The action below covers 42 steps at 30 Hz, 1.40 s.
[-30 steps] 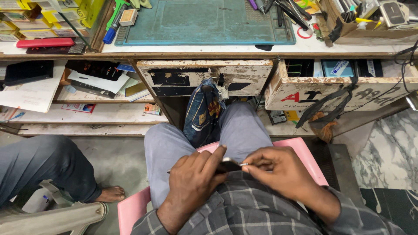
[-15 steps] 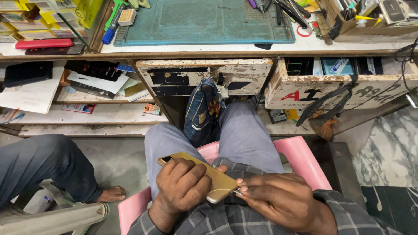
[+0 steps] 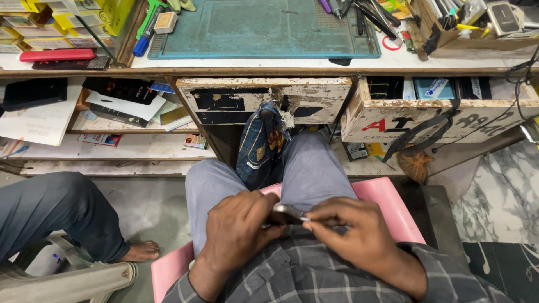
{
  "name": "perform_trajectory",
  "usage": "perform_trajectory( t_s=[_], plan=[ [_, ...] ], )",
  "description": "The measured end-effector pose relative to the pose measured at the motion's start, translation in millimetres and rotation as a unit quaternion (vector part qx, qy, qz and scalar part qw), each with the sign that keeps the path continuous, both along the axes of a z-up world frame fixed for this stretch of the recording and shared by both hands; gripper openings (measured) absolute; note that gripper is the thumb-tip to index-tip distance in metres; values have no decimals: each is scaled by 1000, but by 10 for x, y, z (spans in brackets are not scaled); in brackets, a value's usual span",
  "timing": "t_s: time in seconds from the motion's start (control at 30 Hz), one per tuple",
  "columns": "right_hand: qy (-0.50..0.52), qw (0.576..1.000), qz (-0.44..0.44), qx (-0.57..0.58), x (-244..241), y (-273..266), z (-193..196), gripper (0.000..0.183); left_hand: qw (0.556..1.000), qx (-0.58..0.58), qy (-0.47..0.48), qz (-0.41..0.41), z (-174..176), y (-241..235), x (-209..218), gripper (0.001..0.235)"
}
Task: The person cleans the back of a smartphone with a spray bottle and their fingers, then uses a thin metal tool to scrape along the phone's edges and camera module. The person repeatedly wipes and scrapes the same areas throughout the clip.
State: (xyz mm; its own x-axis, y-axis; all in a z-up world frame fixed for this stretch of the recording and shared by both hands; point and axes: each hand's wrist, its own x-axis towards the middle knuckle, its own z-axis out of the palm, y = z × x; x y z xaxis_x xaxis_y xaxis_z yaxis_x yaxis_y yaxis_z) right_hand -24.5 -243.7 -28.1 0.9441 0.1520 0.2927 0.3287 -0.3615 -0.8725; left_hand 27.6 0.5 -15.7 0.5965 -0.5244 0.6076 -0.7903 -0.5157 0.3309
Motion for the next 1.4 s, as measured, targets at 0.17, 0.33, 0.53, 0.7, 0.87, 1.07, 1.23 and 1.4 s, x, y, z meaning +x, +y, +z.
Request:
perform_trajectory(
  t_s=[0.17, 0.33, 0.53, 0.7, 0.87, 1.07, 1.23, 1.4],
  plan=[
    [210, 963, 3, 169, 202, -60, -432, 14, 988, 56, 142, 28, 97, -70, 39, 69],
    [323, 910, 9, 261, 320, -167, -632, 12, 969, 49, 234, 67, 110, -100, 66, 66],
    [377, 871, -3, 316, 485, -173, -507, 15, 951, 39, 290, 97, 101, -90, 134, 67],
    [305, 909, 3, 283, 882, -180, -98, 21, 957, 33, 260, 123, 208, -26, 307, 70],
    [102, 974, 12, 202, 1917, -256, 475, 23, 954, 36, 257, 151, 294, 10, 486, 73],
    [-25, 996, 3, 81, 3422, -320, 1087, 20, 948, 12, 286, 141, 132, 1, 553, 82],
    [46, 998, -42, -6, 4343, -170, 1023, 11, 934, 33, 334, 123, -104, -28, 626, 75],
    [72, 987, -105, -99, 4845, -154, 889, 9, 914, 29, 392, 100, -252, -2, 728, 72]
  ],
)
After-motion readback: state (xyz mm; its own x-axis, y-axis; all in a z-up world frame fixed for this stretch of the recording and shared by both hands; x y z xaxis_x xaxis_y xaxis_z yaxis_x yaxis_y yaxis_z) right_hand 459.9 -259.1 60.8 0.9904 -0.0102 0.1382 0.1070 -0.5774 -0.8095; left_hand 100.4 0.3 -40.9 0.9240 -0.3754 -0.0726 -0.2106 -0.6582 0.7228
